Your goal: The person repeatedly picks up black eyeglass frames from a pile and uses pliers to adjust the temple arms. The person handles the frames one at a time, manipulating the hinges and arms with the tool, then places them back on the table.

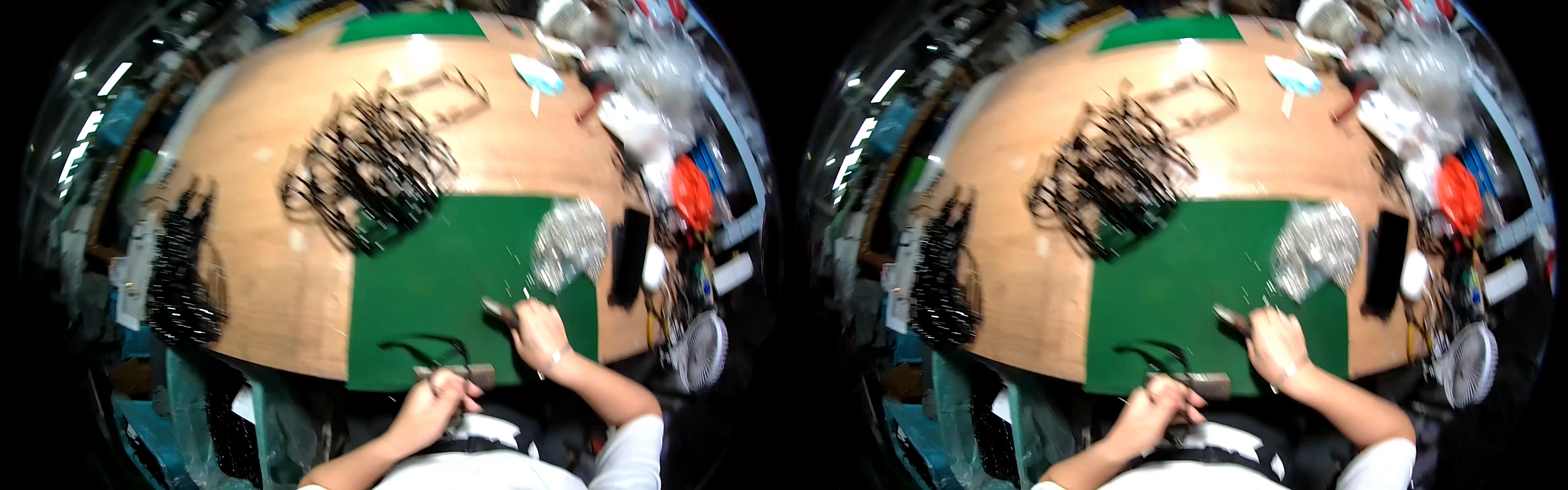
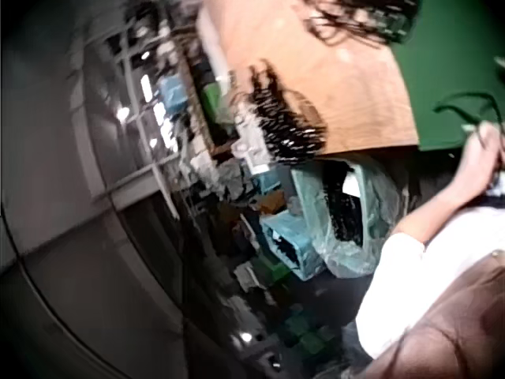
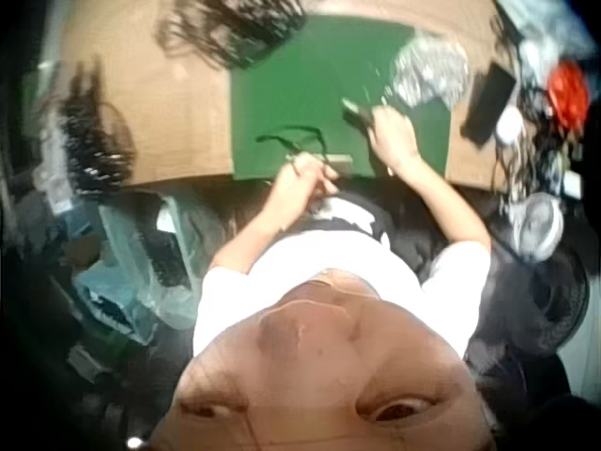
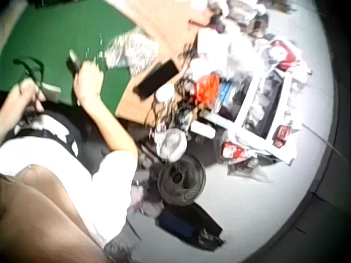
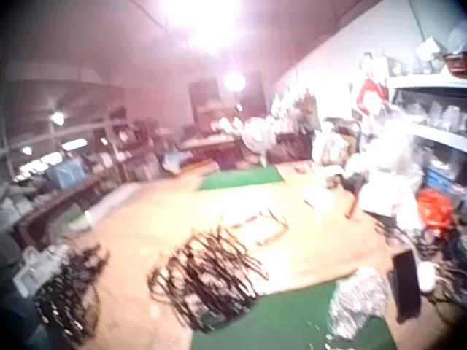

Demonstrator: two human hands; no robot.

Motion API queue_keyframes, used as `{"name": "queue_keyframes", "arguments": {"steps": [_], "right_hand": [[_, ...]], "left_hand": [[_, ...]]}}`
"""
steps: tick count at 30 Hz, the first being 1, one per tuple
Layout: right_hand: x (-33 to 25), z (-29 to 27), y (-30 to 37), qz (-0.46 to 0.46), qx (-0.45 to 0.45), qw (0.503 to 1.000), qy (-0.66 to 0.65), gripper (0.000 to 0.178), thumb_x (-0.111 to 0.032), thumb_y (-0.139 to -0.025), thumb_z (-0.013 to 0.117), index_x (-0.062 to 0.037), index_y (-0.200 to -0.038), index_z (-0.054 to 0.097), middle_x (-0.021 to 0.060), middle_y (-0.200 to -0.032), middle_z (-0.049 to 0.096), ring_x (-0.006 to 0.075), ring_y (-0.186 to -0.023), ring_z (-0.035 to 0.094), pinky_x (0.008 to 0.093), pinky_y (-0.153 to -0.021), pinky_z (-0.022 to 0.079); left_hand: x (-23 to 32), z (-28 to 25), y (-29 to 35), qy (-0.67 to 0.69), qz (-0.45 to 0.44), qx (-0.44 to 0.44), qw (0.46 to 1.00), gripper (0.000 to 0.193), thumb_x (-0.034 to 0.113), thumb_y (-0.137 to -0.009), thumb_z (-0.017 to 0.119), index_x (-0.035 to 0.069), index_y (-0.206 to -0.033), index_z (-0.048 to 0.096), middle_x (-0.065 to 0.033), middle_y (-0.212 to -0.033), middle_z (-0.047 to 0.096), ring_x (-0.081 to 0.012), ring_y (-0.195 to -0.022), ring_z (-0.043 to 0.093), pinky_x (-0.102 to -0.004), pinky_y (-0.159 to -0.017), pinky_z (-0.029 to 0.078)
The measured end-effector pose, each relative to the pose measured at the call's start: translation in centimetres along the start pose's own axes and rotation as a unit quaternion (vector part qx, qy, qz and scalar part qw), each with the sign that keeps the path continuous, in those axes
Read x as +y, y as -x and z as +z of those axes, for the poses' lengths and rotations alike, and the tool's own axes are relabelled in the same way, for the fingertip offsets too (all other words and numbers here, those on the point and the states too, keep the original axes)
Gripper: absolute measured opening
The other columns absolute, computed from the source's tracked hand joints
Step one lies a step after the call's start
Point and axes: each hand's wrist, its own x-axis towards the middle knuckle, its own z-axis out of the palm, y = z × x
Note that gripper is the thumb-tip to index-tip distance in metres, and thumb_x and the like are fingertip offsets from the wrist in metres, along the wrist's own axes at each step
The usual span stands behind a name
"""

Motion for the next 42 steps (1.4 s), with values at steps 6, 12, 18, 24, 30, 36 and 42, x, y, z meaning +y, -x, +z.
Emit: {"name": "queue_keyframes", "arguments": {"steps": [6, 12, 18, 24, 30, 36, 42], "right_hand": [[-0.2, -2.5, 0.7, 0.049, -0.001, 0.976, -0.214, 0.017, -0.012, -0.072, 0.06, 0.0005, -0.078, 0.05, 0.0181, -0.075, 0.055, 0.035, -0.07, 0.055, 0.0406, -0.062, 0.044], [-6.4, -4.2, 1.8, 0.078, 0.023, 0.855, -0.512, 0.014, -0.012, -0.08, 0.058, 0.0002, -0.079, 0.051, 0.0056, -0.063, 0.055, 0.0108, -0.054, 0.052, 0.0243, -0.051, 0.042], [-6.5, -4.7, 1.8, 0.161, -0.049, 0.717, -0.677, 0.017, -0.018, -0.081, 0.059, -0.0037, -0.082, 0.051, -0.0023, -0.061, 0.049, 0.0064, -0.05, 0.046, 0.0202, -0.046, 0.038], [-5.3, -4.2, 1.9, 0.209, -0.157, 0.62, -0.74, 0.017, -0.02, -0.08, 0.061, -0.0061, -0.083, 0.052, -0.0035, -0.064, 0.048, 0.0035, -0.052, 0.043, 0.0171, -0.045, 0.034], [-6.2, -7.1, 1.3, 0.174, -0.154, 0.701, -0.674, 0.015, -0.016, -0.082, 0.057, -0.0035, -0.082, 0.049, -0.0007, -0.067, 0.049, 0.0059, -0.057, 0.047, 0.0204, -0.052, 0.039], [-6.0, -7.6, 1.8, 0.175, -0.214, 0.617, -0.736, 0.021, -0.024, -0.084, 0.056, -0.0041, -0.087, 0.05, 0.0001, -0.071, 0.051, 0.0066, -0.066, 0.047, 0.0205, -0.059, 0.039], [-3.0, -7.9, 3.7, 0.034, -0.247, 0.82, -0.515, 0.027, -0.026, -0.084, 0.055, 0.0003, -0.086, 0.052, 0.0074, -0.077, 0.055, 0.0117, -0.072, 0.051, 0.0268, -0.067, 0.043]], "left_hand": [[0.5, 2.2, 0.2, -0.007, 0.102, -0.019, 0.995, 0.045, 0.002, -0.087, 0.043, 0.002, -0.127, 0.022, -0.0121, -0.1, 0.054, -0.0111, -0.075, 0.058, -0.0229, -0.071, 0.048], [-0.2, 4.1, -0.2, -0.076, 0.182, 0.056, 0.979, 0.047, -0.002, -0.084, 0.046, -0.001, -0.125, 0.023, -0.0151, -0.105, 0.053, -0.0152, -0.082, 0.061, -0.0243, -0.071, 0.049], [0.2, 4.1, -0.2, -0.098, 0.158, 0.048, 0.981, 0.047, -0.001, -0.084, 0.047, 0.0, -0.124, 0.023, -0.0141, -0.102, 0.053, -0.0149, -0.08, 0.061, -0.0239, -0.069, 0.049], [1.0, 3.0, 0.0, 0.018, 0.117, -0.053, 0.991, 0.049, 0.0, -0.084, 0.047, 0.004, -0.126, 0.022, -0.0117, -0.103, 0.051, -0.0117, -0.076, 0.058, -0.0223, -0.068, 0.048], [2.5, 3.0, 0.7, 0.04, 0.085, -0.068, 0.993, 0.049, -0.004, -0.082, 0.047, 0.005, -0.125, 0.024, -0.0151, -0.103, 0.05, -0.0141, -0.074, 0.057, -0.0268, -0.071, 0.049], [3.5, 2.9, 1.7, 0.154, 0.052, -0.086, 0.983, 0.045, -0.004, -0.083, 0.047, 0.001, -0.122, 0.027, -0.0164, -0.104, 0.05, -0.0149, -0.073, 0.059, -0.0263, -0.067, 0.05], [3.3, 1.5, 2.6, 0.126, 0.006, -0.094, 0.988, 0.043, -0.004, -0.082, 0.048, -0.001, -0.122, 0.032, -0.0165, -0.101, 0.054, -0.0154, -0.075, 0.06, -0.0259, -0.068, 0.049]]}}
